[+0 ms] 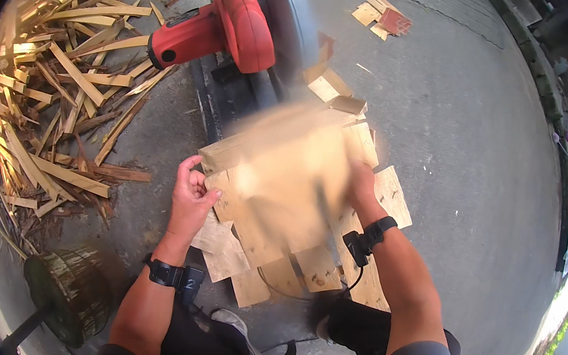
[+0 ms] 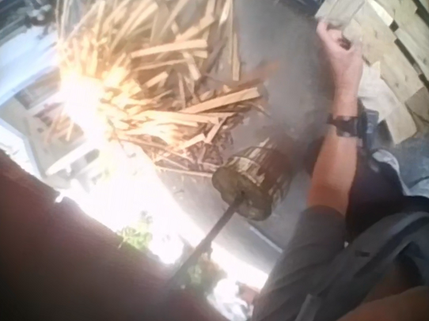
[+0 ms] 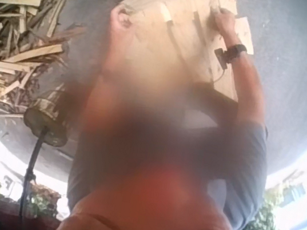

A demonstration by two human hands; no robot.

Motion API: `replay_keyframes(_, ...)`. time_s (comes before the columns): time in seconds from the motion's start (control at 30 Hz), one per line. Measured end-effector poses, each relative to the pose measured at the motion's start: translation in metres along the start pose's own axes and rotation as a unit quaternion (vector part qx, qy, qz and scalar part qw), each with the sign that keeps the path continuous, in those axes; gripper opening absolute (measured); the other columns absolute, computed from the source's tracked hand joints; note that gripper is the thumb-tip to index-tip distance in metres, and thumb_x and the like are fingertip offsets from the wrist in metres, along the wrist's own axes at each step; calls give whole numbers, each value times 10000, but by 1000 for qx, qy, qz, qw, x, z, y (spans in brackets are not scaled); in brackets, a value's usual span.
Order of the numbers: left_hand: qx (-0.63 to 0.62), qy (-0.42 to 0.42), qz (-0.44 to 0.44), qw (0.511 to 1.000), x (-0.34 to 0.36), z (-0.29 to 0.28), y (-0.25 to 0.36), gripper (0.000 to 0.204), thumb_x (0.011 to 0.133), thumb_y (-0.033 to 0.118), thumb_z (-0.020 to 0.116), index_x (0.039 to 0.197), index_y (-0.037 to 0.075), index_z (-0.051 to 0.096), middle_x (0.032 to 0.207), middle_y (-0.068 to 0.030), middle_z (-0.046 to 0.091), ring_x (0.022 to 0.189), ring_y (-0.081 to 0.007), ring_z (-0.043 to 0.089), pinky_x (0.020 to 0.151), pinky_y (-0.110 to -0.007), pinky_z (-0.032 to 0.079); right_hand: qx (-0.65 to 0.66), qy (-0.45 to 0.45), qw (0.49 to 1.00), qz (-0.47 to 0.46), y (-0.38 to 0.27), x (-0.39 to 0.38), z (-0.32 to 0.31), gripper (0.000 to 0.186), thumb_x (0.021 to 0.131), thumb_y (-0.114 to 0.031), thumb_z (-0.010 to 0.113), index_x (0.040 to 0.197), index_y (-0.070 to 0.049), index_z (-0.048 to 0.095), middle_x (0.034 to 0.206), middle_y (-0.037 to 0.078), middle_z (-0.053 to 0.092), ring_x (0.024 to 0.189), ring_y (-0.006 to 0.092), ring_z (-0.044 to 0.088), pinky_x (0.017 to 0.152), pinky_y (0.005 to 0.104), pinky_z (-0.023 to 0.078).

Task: The person uses a circular saw to cut a wooden crate into smaller pieces and затем picks up and handles the cut sections.

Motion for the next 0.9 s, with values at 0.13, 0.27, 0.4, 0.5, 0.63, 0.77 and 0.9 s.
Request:
replay_keyframes(0.13,32,-9,-8,999,22,-21,-6,653,700,-85,617,1267,29,314,763,-16,515,696,-83,520,622,-212,442,139,20,987,82,-8,28,39,279,819,-256,624,854,21,640,683,88,604,610,151,532,574,316,434)
replay_keyframes(0.27,-19,36,-55,998,40,-37,-49,703,699,-105,595,1299,13,248,941,-128,585,860,-171,599,727,-272,489,-50,-12,999,-12,-17,44,66,388,769,-203,603,1058,51,546,934,216,620,900,319,594,788,385,461)
replay_keyframes(0.4,-47,123,-157,979,37,-48,-68,785,680,-114,605,1323,-1,168,991,-189,581,863,-207,602,723,-295,492,-141,-138,979,-53,-85,12,74,669,793,-161,547,1306,102,207,1179,343,441,1084,441,475,925,431,400)
replay_keyframes(0.5,-47,146,-170,973,39,-48,-73,807,673,-120,613,1329,-1,159,948,-190,589,820,-214,607,699,-306,496,-130,-144,980,-45,-120,-9,47,702,794,-158,547,1316,106,159,1239,365,357,1108,467,441,946,437,382)
replay_keyframes(0.63,-53,159,-153,974,47,-47,-87,778,670,-115,626,1310,4,200,902,-180,594,779,-212,608,671,-310,497,-128,-117,982,-71,-132,-20,32,696,793,-157,551,1317,101,172,1276,370,311,1124,475,426,964,428,373)
replay_keyframes(0.77,13,167,-120,979,54,-51,-101,721,669,-107,631,1268,-2,244,898,-177,597,778,-215,609,672,-308,498,-175,-133,937,-270,-148,-62,0,591,777,-136,576,1272,61,322,1315,329,301,1133,447,433,950,410,397)
replay_keyframes(0.9,48,180,-87,979,73,-62,-109,643,670,-90,641,1208,-10,299,887,-165,607,789,-200,614,676,-298,498,-125,-241,932,-239,-164,-97,-51,461,768,-115,607,1175,50,465,1146,236,529,994,361,568,841,387,477)
Point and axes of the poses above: each hand's wrist, its own x-axis towards the middle knuckle, its own z-axis out of the palm, y = z × x, the point moved 2 cm from there along x, towards the middle knuckle
